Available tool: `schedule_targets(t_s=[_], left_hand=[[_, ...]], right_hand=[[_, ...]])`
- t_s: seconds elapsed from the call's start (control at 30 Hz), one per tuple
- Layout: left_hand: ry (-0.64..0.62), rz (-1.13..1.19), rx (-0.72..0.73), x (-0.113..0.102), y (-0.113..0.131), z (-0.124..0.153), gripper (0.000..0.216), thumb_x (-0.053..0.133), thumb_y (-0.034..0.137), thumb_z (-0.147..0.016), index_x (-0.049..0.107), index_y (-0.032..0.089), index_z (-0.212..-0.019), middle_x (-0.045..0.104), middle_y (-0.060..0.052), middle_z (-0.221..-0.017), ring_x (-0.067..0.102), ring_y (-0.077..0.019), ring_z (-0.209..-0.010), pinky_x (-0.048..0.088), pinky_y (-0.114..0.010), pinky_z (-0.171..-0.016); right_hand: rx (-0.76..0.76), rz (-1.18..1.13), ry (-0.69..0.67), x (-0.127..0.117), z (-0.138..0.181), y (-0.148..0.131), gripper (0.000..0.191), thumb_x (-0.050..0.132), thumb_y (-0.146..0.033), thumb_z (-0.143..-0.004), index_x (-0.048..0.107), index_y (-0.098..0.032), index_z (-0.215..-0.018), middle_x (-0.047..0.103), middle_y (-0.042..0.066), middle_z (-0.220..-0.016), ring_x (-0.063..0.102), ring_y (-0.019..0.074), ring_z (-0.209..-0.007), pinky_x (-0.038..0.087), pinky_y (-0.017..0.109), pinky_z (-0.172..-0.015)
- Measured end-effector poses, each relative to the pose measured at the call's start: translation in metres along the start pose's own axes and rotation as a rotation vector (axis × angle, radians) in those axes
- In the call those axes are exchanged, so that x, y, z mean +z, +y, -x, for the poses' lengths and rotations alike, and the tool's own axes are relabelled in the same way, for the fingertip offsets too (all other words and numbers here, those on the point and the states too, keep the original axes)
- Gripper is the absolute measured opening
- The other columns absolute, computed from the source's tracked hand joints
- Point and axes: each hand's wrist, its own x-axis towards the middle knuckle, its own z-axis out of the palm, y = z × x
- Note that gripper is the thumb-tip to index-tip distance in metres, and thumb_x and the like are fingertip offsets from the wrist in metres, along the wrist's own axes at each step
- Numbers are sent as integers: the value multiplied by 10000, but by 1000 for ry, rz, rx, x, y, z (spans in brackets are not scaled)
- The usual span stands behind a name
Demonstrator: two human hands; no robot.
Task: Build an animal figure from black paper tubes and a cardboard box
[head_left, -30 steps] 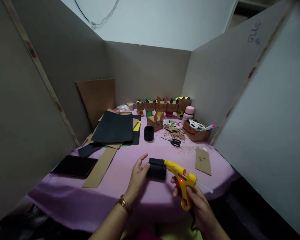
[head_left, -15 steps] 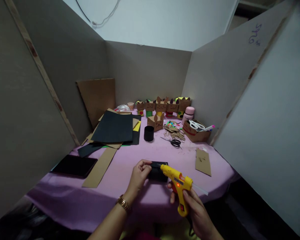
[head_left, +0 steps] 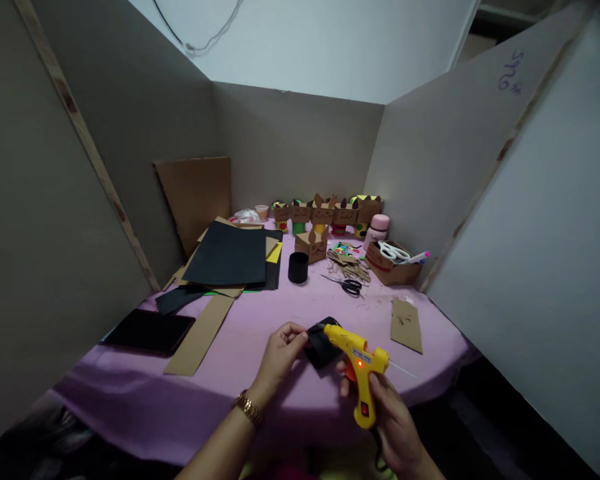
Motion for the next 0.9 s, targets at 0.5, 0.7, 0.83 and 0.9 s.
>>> schedule_targets(t_s=[0.5,0.7,0.83,0.9], left_hand=[[39,-20,64,1,0,2,203,674,363,-713,603,173,-725,626,8,-664,562,-125,-627,412,-222,-590],[32,-42,96,1,-1,1,202,675,363,-717,613,171,-718,614,15,-649,549,-120,-618,402,-221,-594],[28,-50,95,1,-2,1,186,662,350,-730,608,173,-717,619,14,-652,551,-120,-618,402,-220,-589],[24,-52,94,1,-2,1,179,658,343,-735,604,173,-716,618,15,-650,549,-118,-617,402,-218,-590]], right_hand=[[-6,200,45,1,23,0,370,607,-519,-785,700,-220,-983,610,44,-702,460,135,-585,361,234,-496],[56,219,55,6,25,2,455,656,-566,-720,674,-232,-1028,566,14,-694,403,112,-544,290,227,-470],[56,215,81,8,24,2,480,667,-570,-709,668,-230,-1047,589,24,-712,425,115,-572,292,217,-462],[54,221,103,8,24,3,502,674,-572,-701,660,-233,-1071,606,28,-727,436,115,-584,311,215,-476]])
